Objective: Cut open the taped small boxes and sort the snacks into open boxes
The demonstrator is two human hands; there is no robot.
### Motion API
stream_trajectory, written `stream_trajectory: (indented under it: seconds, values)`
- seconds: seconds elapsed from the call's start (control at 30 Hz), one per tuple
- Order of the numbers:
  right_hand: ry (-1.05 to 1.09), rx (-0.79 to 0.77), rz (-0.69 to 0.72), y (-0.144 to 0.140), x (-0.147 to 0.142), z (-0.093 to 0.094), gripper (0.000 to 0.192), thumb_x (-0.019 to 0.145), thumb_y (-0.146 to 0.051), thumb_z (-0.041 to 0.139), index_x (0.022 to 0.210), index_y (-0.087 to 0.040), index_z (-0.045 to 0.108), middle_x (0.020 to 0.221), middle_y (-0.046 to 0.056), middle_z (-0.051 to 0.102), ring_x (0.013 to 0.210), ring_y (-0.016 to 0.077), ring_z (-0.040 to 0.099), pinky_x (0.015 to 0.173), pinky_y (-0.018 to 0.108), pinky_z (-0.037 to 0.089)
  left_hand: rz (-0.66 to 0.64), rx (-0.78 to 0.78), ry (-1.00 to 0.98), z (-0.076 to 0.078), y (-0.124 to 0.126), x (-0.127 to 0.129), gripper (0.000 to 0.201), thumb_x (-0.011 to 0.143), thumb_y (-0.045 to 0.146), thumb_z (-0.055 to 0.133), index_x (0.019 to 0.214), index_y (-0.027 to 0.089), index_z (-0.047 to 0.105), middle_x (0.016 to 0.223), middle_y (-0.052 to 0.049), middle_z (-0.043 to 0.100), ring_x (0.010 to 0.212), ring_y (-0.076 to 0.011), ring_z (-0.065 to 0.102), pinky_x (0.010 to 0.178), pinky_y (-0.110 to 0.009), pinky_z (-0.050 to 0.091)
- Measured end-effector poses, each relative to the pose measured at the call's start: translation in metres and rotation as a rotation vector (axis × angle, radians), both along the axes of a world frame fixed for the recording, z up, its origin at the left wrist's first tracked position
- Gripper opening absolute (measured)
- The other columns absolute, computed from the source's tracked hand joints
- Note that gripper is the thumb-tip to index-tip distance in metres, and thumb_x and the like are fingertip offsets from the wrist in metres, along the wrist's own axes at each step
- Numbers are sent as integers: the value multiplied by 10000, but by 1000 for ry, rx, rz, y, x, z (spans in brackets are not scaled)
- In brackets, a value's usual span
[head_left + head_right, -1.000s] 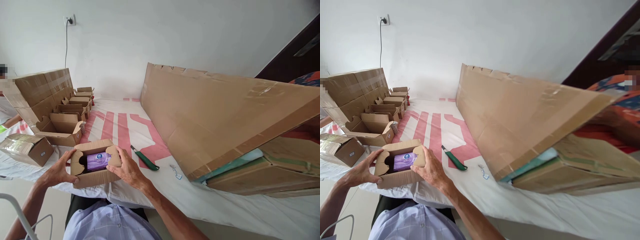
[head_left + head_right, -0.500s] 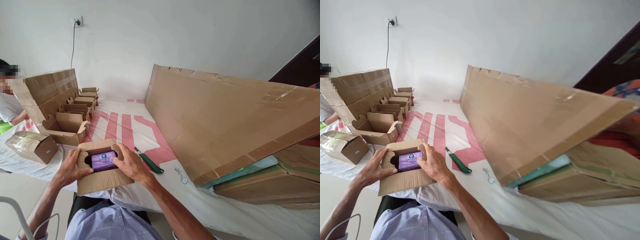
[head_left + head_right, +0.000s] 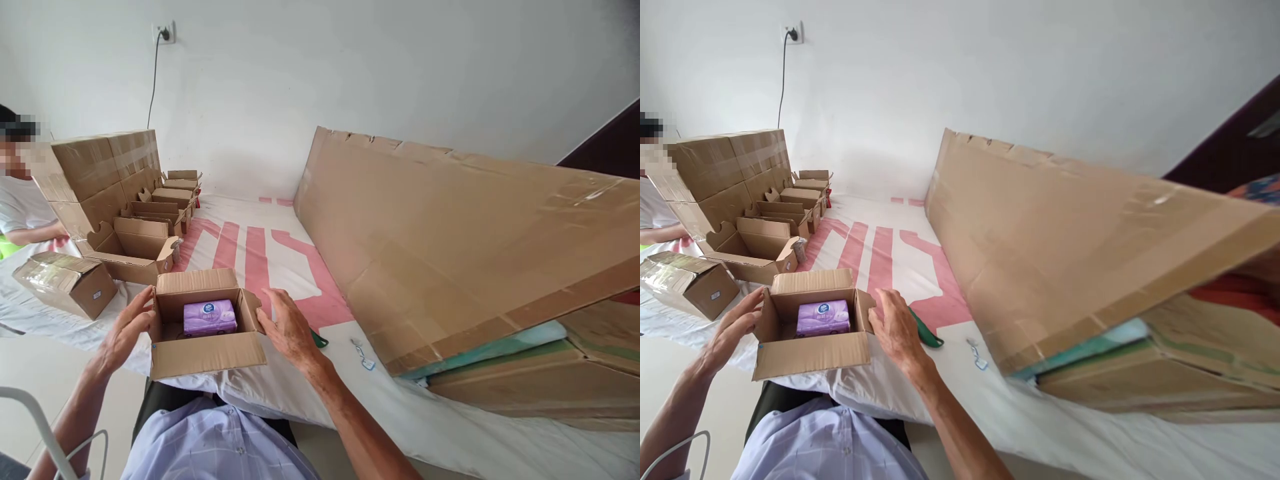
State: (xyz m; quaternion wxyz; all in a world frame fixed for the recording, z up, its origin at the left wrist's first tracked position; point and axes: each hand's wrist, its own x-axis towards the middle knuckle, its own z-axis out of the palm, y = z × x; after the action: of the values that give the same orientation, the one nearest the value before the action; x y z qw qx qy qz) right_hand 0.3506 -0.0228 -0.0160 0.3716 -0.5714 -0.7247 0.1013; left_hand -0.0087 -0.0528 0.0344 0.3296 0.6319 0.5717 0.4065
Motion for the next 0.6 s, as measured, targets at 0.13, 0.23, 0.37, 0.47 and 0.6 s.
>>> stream_trajectory:
  seconds: [0.13,0.23,0.37,0.47,0.6]
  values:
    - [-227,110,83,1,-5,19,391,974,-96,460,1273,-193,693,1355,163,688,1300,325,598,1128,505,502,143,25,-111,-14,-6,-18,740,969,541,541,1655,278,451,1680,-103,508,1411,-375,608,1073,-458,576]
    - [-336,173,222,3,-13,43,381,977,-15,430,1104,-213,731,1186,125,746,1173,289,641,1051,448,520,214,247,102,-24,-9,-21,644,975,420,522,1603,274,520,1720,-93,438,1492,-354,525,1185,-522,493]
    - [-507,65,388,6,-33,71,218,1012,-76,532,966,-192,711,1064,97,747,995,245,678,882,363,513,130,344,398,-35,-11,-17,471,993,398,490,1361,231,731,1566,-113,620,1561,-372,426,1287,-632,343]
    - [-632,-92,458,13,-50,80,30,979,-174,680,979,-189,705,1086,93,743,991,247,693,833,340,484,113,270,442,-36,-14,-10,500,1032,491,476,1375,221,721,1484,-135,686,1555,-401,438,1256,-675,370]
    - [-739,-208,491,30,-69,75,210,886,-271,821,1043,-196,703,1113,116,741,1044,294,692,839,347,482,42,193,430,-24,-21,0,722,973,626,616,1579,239,551,1589,-156,591,1522,-422,479,1232,-619,425]
